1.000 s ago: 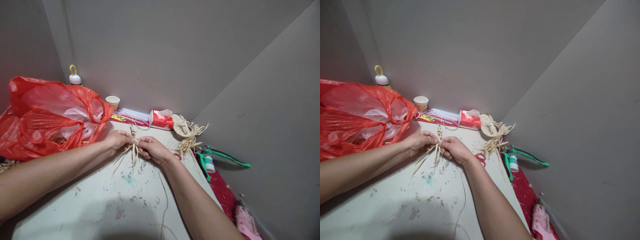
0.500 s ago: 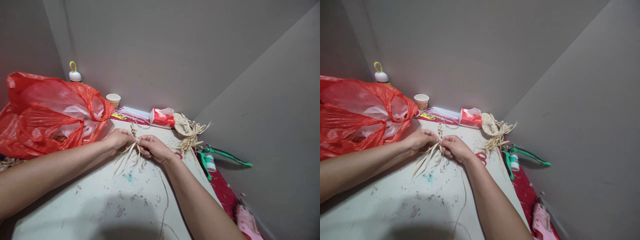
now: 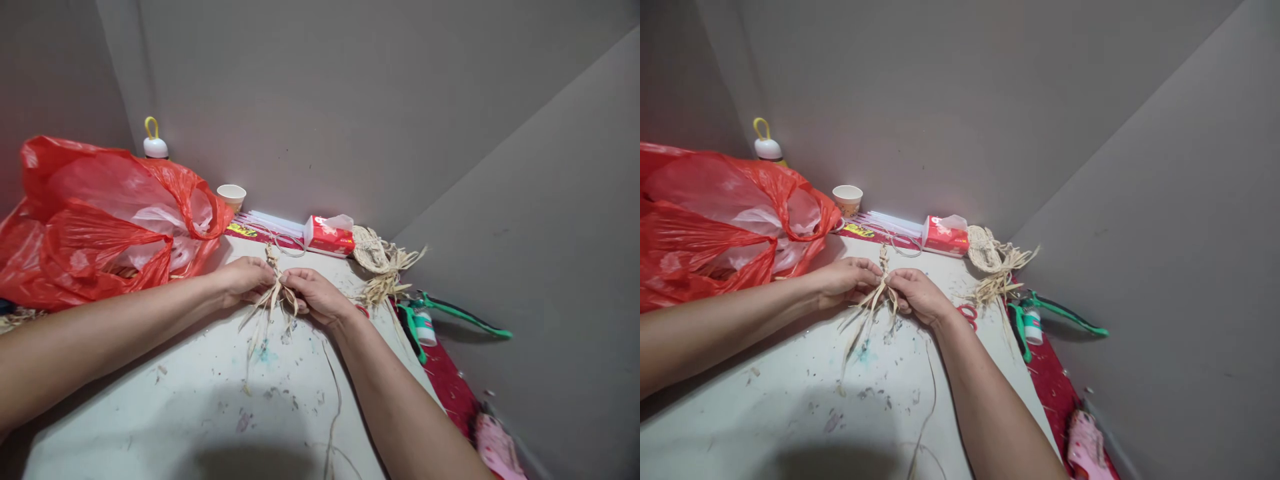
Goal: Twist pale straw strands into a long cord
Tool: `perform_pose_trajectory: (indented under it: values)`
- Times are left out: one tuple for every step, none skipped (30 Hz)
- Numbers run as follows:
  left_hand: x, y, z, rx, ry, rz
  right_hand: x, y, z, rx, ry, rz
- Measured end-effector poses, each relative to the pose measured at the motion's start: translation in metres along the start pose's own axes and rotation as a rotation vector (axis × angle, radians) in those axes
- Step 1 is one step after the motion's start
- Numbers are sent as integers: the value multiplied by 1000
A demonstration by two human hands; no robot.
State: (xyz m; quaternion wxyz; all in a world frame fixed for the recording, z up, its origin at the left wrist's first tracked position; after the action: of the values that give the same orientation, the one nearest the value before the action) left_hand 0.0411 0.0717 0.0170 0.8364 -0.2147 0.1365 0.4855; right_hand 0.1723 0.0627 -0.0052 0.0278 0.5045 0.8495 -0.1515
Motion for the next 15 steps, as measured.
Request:
perform_pose_trajectory:
  values:
    - [2,-2,-2,-21,23,-35,0,1,0,3,-6,8]
    - [4,-3,-3,-32,42,-81,0,1,1,6,-14,13]
    - [6,-4,-5,-25,53,-122,0,1,1,11,-21,12]
    - [8,-4,-6,-3,55,-154,0,2,1,15,-27,7]
    - [10,-3,-6,25,52,-171,0,2,1,17,-33,0]
    - [12,-2,-6,57,47,-176,0,3,1,15,-38,-8]
    - [13,-1,-6,88,39,-175,0,3,2,9,-42,-15]
    - [14,0,-5,118,28,-166,-1,3,2,2,-49,-18]
    - [15,1,-5,145,14,-155,-1,3,2,-7,-56,-18]
    - [16,2,-4,170,-3,-144,-1,3,2,-16,-65,-14]
    - [17,2,-3,195,-18,-131,-2,4,1,-26,-73,-7]
    - [18,2,-3,220,-31,-119,-2,3,1,-39,-79,-1]
    - [19,2,-3,246,-43,-109,-3,3,0,-55,-81,3]
    - [20,2,-4,281,-55,-102,-3,2,-1,-72,-81,6]
    - [21,1,-4,319,-67,-100,-3,1,-2,-92,-78,8]
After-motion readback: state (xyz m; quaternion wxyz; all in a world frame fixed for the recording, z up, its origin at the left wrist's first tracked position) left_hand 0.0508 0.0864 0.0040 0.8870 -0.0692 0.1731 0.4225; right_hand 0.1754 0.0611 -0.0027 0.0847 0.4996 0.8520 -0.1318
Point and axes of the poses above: each hand's wrist, its own x-axis towards the middle knuckle, its own y-axis out of the back of the hand, z = x × y, the point moved 4 cm from there along x, towards the middle knuckle, and after that the axes turned 4 degrees about -z, right-handed, at the moved point
